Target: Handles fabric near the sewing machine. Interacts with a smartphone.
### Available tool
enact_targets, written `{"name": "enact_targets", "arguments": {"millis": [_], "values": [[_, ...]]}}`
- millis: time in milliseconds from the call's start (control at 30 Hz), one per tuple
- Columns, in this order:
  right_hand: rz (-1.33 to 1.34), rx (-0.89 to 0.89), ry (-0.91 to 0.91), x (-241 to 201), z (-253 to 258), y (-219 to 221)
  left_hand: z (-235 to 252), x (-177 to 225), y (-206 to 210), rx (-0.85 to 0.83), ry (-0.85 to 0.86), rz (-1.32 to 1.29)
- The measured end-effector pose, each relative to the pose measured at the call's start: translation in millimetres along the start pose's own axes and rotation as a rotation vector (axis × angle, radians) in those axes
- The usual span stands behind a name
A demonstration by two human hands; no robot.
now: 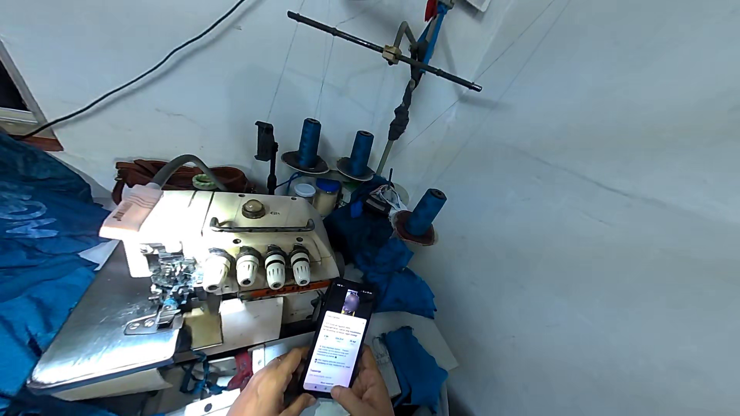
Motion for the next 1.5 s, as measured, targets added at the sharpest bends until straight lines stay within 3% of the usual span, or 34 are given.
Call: {"name": "enact_targets", "arguments": {"millis": [1500], "values": [[0.043, 0.040, 0.021, 0.6, -0.7, -2.1, -0.3, -1.2, 0.6, 0.006, 0.011, 0.002]]}}
Point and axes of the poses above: each hand's wrist, its own z-axis towards the middle knuckle, its own y-axis out of the palm, x = y × z, the point moved 7 cm from there along z, towards the middle knuckle, and after that the axes turned 12 degrees about y, right-handed, at the moved point
